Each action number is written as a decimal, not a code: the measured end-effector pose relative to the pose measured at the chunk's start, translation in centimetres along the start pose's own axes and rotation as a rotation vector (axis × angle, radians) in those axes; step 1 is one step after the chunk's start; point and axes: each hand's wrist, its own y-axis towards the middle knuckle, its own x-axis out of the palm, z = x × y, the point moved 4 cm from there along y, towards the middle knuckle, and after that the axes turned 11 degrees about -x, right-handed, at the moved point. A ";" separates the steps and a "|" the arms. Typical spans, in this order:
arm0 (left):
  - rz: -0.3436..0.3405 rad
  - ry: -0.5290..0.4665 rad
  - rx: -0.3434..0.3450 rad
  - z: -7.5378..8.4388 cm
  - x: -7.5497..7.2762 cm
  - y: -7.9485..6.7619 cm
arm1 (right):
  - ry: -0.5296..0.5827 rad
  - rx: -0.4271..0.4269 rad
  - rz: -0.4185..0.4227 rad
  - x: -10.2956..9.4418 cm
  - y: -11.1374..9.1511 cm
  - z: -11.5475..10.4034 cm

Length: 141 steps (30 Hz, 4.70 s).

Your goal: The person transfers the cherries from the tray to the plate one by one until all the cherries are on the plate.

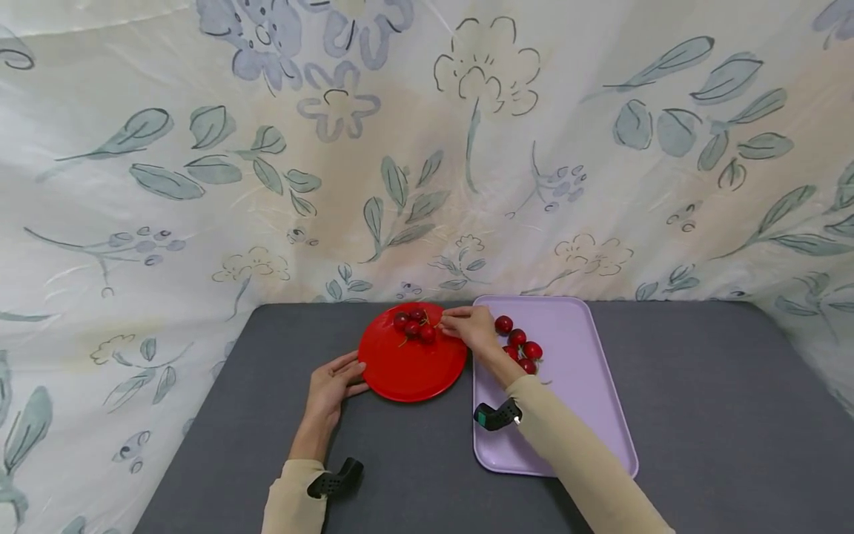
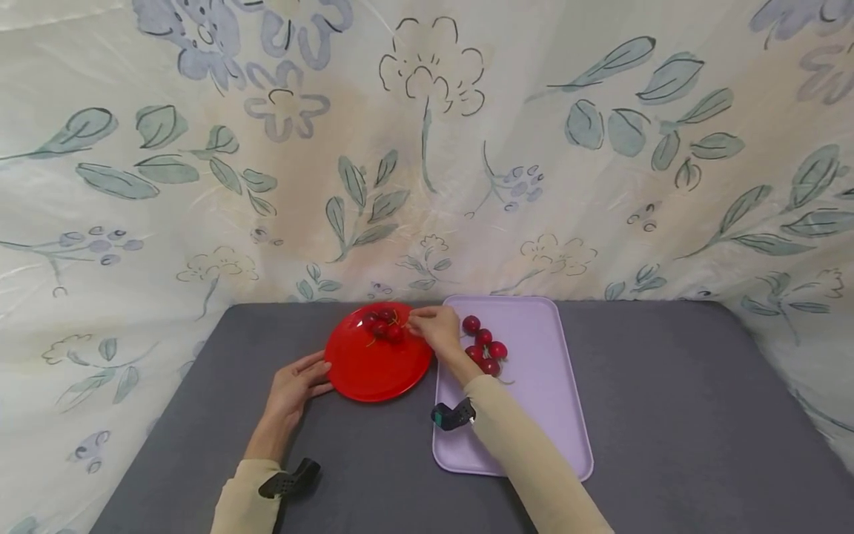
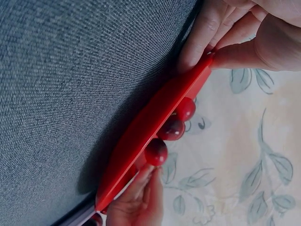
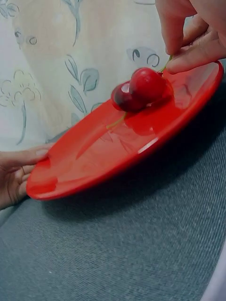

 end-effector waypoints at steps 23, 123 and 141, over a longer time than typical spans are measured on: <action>-0.004 0.012 -0.005 0.1 0.2 0.1 | -0.115 -0.056 0.067 0.7 0.4 -0.1; -0.001 0.011 0.020 -0.1 0.0 0.0 | -1.104 -0.587 -0.437 -13.3 -8.8 -1.9; -0.003 -0.009 0.024 -0.3 0.1 -0.1 | -1.087 -0.577 -0.326 -13.8 -9.0 -2.3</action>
